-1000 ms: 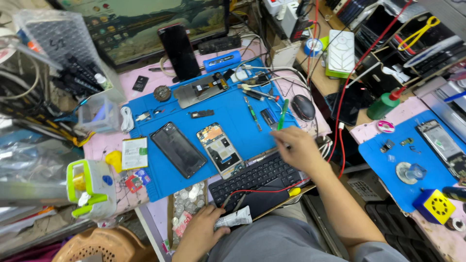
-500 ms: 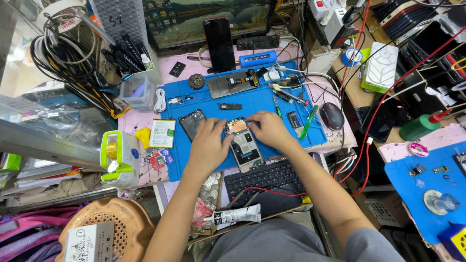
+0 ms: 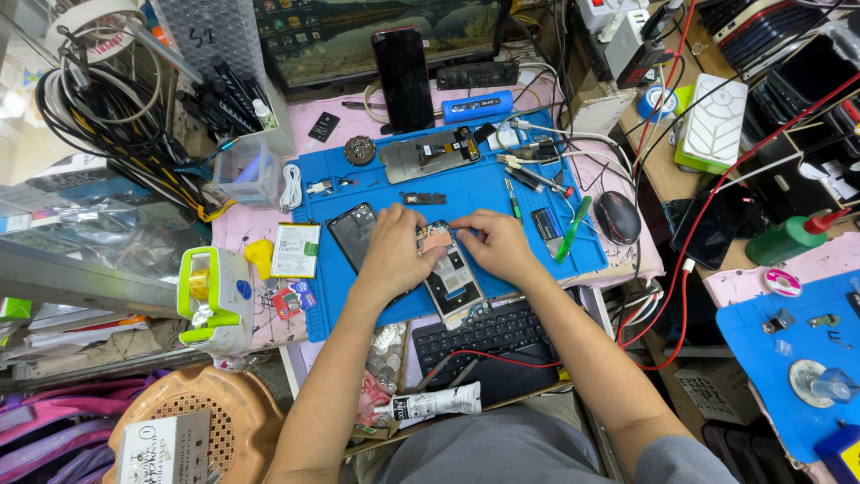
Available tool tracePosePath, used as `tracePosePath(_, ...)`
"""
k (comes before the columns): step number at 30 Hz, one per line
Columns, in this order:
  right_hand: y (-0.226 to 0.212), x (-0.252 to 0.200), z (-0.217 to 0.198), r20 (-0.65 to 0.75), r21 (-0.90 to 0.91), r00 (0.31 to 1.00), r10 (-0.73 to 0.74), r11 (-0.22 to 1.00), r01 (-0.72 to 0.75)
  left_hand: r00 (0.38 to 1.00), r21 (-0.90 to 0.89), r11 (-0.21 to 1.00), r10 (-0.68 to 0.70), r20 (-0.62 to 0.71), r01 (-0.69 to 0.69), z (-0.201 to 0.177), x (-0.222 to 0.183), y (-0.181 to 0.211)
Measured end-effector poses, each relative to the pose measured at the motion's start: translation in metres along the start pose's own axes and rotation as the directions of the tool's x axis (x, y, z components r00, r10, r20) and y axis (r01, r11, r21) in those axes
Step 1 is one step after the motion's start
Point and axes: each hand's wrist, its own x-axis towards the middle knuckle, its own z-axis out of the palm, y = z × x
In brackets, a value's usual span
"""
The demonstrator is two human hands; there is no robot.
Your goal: The person assembles a mobile phone by placing a circuit board and battery into the phone frame and connecting internal ribbon cables by hand.
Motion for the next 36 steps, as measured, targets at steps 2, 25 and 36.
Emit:
tracePosePath(2,0.002,-0.001,0.0,-0.002,0.033,1.0,0.013,0.999,-0.013,1.0,0.005,1.0,-0.006,0.017,0.006,-0.004,0.001,0.001)
tracePosePath(25,0.012,-0.002,0.002,-0.033,0.106,0.999,0.028,0.994,-0.024,0.959,0.088,0.955,0.278,0.055,-0.282,0.011,0.027,-0.002)
tracePosePath(36,0.009,-0.002,0.004,0.003,0.049,0.996,0.087,0.995,-0.087,0.979,0.067,0.977,0.204,0.01,-0.204,0.0,0.022,0.001)
